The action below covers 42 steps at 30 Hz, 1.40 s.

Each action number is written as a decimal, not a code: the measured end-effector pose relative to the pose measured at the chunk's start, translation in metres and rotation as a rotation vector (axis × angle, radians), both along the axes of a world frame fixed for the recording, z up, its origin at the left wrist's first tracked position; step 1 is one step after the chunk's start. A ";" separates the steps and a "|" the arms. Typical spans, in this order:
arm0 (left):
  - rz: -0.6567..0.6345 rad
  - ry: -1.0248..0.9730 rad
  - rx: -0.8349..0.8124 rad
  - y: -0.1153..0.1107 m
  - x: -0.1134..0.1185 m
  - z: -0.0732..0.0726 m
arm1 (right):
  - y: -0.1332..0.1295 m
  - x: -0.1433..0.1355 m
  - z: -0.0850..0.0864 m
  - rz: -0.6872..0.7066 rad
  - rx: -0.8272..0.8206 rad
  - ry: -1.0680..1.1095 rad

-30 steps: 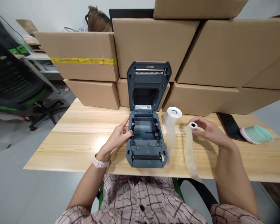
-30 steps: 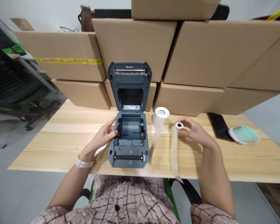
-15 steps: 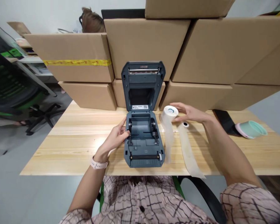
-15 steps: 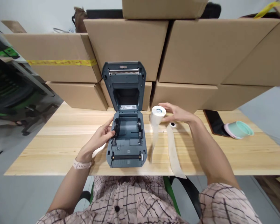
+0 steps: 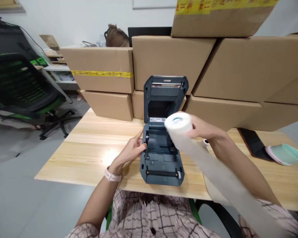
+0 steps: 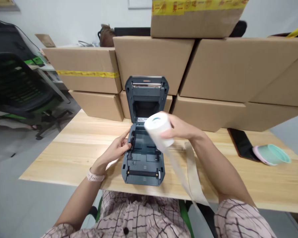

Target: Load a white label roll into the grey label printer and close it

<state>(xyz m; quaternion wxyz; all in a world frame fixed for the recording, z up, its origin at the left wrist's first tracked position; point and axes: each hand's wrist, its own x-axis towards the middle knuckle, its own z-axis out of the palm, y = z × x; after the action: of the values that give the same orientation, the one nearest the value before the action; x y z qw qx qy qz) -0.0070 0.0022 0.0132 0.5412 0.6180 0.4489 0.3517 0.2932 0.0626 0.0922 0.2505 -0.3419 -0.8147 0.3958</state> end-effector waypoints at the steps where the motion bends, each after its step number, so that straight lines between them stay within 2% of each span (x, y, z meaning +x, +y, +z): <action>1: -0.006 0.000 -0.001 0.000 0.000 0.000 | -0.002 -0.014 0.009 0.050 0.022 -0.104; 3: -0.020 0.003 0.003 0.000 -0.001 0.001 | -0.004 -0.041 0.020 0.109 0.097 -0.367; 5: -0.034 0.000 0.005 0.000 -0.001 0.002 | -0.004 -0.061 0.023 0.163 0.174 -0.584; 8: -0.041 0.013 0.010 0.000 -0.002 0.003 | 0.000 -0.078 0.011 0.193 0.238 -0.726; 11: -0.031 0.022 0.015 0.000 -0.002 0.004 | 0.006 -0.084 -0.005 0.215 0.234 -0.781; 14: -0.028 -0.004 0.007 0.000 -0.002 0.004 | 0.010 -0.085 -0.016 0.231 0.206 -0.789; 17: -0.024 -0.010 -0.005 0.001 -0.002 0.001 | -0.002 -0.077 -0.015 0.233 0.231 -0.741; 19: -0.022 -0.013 -0.006 0.002 -0.002 -0.002 | -0.021 -0.067 -0.012 0.216 0.315 -0.638; 22: -0.006 -0.006 -0.001 0.002 -0.002 -0.005 | -0.065 -0.046 -0.010 0.205 0.408 -0.537; 25: 0.012 0.014 0.003 0.001 -0.001 -0.004 | -0.110 -0.029 -0.016 0.236 0.401 -0.561; 28: 0.018 0.038 0.004 -0.001 0.000 -0.001 | -0.136 -0.021 -0.026 0.209 0.414 -0.562; 36: -0.021 0.042 0.022 0.001 -0.001 -0.001 | -0.140 -0.025 -0.038 0.121 0.425 -0.478; 38: -0.002 0.112 0.044 -0.001 -0.001 0.000 | -0.142 -0.025 -0.040 0.104 0.423 -0.472; 40: 0.104 0.270 0.170 -0.007 0.002 0.002 | -0.146 -0.026 -0.044 0.094 0.411 -0.480; 42: 0.244 0.437 0.438 -0.019 0.007 0.006 | -0.150 -0.027 -0.047 0.099 0.382 -0.490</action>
<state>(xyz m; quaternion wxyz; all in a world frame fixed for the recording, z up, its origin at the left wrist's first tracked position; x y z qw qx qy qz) 0.0003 -0.0166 0.0191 0.2404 0.7219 0.5389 0.3613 0.2658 -0.0875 0.0454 0.0869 -0.3337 -0.9260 0.1534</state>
